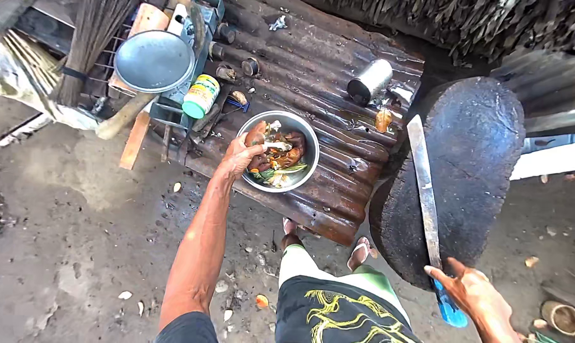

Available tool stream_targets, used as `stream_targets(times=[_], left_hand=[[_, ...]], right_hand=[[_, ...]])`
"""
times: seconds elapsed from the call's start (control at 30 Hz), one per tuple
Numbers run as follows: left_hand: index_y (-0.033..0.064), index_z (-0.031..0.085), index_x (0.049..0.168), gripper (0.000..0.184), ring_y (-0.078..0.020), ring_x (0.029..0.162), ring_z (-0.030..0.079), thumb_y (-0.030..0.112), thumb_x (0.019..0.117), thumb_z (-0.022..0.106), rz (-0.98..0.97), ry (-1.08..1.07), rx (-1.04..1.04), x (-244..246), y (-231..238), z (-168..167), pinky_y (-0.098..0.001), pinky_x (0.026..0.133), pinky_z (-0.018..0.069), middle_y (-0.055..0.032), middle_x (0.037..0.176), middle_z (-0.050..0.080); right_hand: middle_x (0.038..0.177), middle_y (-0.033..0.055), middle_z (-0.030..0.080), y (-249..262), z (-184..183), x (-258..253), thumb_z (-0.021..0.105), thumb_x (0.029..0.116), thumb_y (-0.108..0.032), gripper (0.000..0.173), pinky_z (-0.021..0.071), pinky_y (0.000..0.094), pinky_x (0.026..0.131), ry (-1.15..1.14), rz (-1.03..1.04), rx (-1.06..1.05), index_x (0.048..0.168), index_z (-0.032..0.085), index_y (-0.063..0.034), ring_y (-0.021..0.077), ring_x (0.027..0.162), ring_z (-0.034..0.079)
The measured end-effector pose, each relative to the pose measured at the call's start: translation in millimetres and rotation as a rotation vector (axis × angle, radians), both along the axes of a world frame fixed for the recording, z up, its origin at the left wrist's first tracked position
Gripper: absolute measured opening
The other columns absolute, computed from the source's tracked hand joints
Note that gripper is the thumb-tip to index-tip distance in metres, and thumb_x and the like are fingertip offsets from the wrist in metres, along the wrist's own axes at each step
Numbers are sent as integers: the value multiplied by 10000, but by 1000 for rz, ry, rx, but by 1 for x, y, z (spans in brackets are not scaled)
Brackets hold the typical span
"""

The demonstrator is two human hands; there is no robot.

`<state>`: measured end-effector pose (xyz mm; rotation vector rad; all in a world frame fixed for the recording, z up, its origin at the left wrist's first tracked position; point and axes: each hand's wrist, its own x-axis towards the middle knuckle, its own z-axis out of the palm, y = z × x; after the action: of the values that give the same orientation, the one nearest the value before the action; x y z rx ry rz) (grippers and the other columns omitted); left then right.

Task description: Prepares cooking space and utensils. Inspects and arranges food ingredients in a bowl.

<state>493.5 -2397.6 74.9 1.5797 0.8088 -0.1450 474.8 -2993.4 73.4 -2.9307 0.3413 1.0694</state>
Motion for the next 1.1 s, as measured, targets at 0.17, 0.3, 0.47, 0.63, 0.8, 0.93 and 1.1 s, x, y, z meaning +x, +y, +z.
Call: stream_targets(times=[0.17, 0.3, 0.47, 0.63, 0.8, 0.93, 1.1], left_hand=[[46, 493, 1394, 557, -209, 792, 694, 121, 895, 729, 150, -86, 95, -8, 1, 8, -393, 732, 604, -153, 1022, 681], [59, 479, 1409, 597, -204, 808, 691, 155, 883, 745, 316, -152, 169, -14, 2, 7, -391, 737, 606, -150, 1081, 663], [28, 433, 1435, 644, -272, 904, 718, 160, 895, 758, 507, -206, 157, -16, -27, 18, -472, 794, 630, -199, 1143, 673], [14, 459, 1474, 669, -322, 1110, 685, 252, 921, 751, 475, -130, 233, -20, -18, 16, -513, 974, 551, -225, 1211, 687], [-16, 447, 1484, 646, -359, 1204, 637, 207, 944, 722, 452, -154, 193, -28, -16, 35, -530, 1041, 504, -261, 1308, 634], [15, 449, 1480, 634, -344, 1155, 662, 240, 948, 709, 425, -112, 182, -26, -21, 31, -525, 1008, 527, -244, 1253, 660], [86, 438, 1517, 603, -388, 1128, 671, 200, 976, 680, 124, 27, 341, -28, -19, 42, -595, 965, 528, -229, 1277, 663]], right_hand=[[1122, 219, 739, 161, 39, 63, 591, 1024, -206, 295, 565, 571, 918, -597, 539, 595, 1154, 746, 9, 390, 1060, 715], [1148, 132, 734, 357, 5, 98, 597, 1004, -132, 250, 594, 534, 851, -449, 861, 879, 1199, 748, -94, 315, 1025, 721], [1206, 250, 675, 476, -34, 119, 698, 929, -202, 283, 519, 735, 760, -112, 1000, 493, 1184, 708, -79, 499, 1015, 670], [1309, 372, 590, 499, -46, 119, 683, 961, -233, 497, 458, 763, 903, -128, 1160, 419, 1351, 589, 60, 565, 1175, 596], [1324, 357, 585, 504, -34, 114, 662, 982, -261, 467, 465, 730, 899, -154, 1118, 395, 1302, 607, 74, 538, 1200, 593], [1237, 339, 631, 482, -22, 132, 504, 1061, -276, 405, 436, 705, 985, -232, 845, 693, 1248, 636, 59, 506, 1191, 601], [1066, 238, 676, 450, 11, 117, 500, 1058, -175, 371, 617, 425, 823, -250, 263, 1226, 1272, 561, 121, 237, 867, 718]])
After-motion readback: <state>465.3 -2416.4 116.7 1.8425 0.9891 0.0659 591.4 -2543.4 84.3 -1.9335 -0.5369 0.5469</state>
